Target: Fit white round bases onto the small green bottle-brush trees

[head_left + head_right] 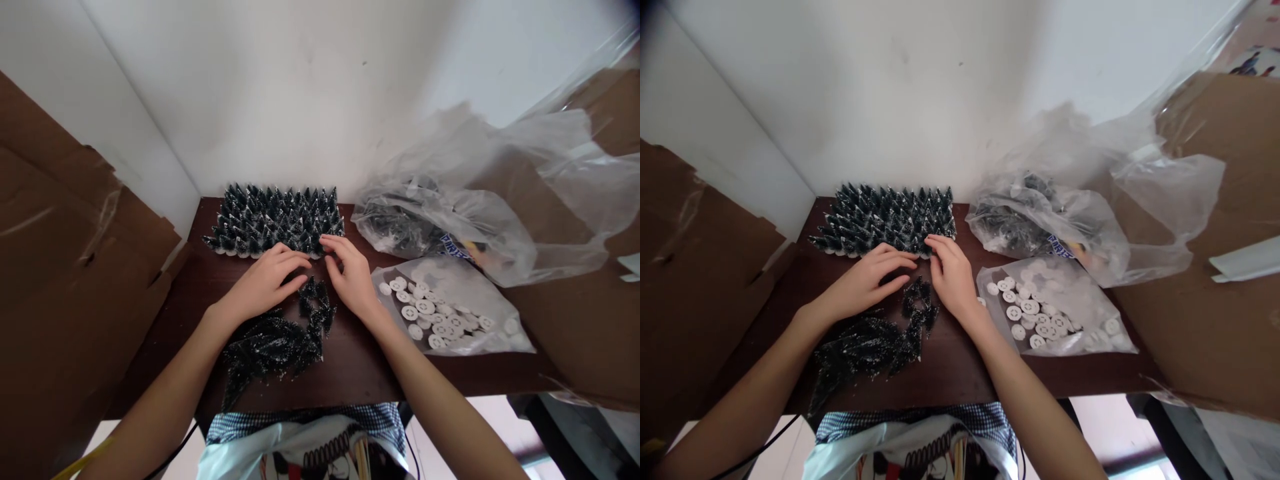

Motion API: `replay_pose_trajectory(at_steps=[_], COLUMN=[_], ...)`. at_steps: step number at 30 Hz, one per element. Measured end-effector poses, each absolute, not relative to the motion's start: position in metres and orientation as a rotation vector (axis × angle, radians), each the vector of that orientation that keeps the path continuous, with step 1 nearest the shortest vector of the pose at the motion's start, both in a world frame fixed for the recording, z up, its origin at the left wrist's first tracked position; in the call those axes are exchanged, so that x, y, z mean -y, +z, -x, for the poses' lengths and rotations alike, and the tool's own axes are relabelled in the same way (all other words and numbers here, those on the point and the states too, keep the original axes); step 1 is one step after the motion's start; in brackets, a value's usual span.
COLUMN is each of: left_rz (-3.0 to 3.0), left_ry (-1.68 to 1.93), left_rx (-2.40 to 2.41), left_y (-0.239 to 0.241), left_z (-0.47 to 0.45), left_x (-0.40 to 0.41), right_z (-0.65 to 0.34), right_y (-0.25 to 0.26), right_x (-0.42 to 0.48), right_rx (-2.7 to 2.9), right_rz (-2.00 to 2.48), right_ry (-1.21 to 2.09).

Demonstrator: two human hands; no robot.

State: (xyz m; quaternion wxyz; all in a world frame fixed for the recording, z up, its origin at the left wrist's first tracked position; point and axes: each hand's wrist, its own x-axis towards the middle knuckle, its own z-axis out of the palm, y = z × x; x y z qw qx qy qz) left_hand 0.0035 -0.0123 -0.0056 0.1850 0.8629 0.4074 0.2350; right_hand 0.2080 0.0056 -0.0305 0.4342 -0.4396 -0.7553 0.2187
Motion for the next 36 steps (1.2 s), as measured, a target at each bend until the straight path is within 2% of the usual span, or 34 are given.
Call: replay_pose_trajectory(at_steps=[20,29,36], left_rz=[-2.446,-2.258,-2.264], left_ry=[0.502,0.393,0.345], left_rx=[-1.119,-1.210,-1.215], left_y=[-0.001,0.001,-0.002], left_z=[0.005,0.027,0.024], left_x=[0.012,0.010,0.008], right_z=[-0.211,-0.229,-0.291], right_y=[-0.028,0.002,0.035], right_x=[-0.001,0.016,0.052], right_rx=[1.866,1.799,1.928], right_rz=[1.045,1.009,1.304], right_ry=[0.551,0.468,0.389])
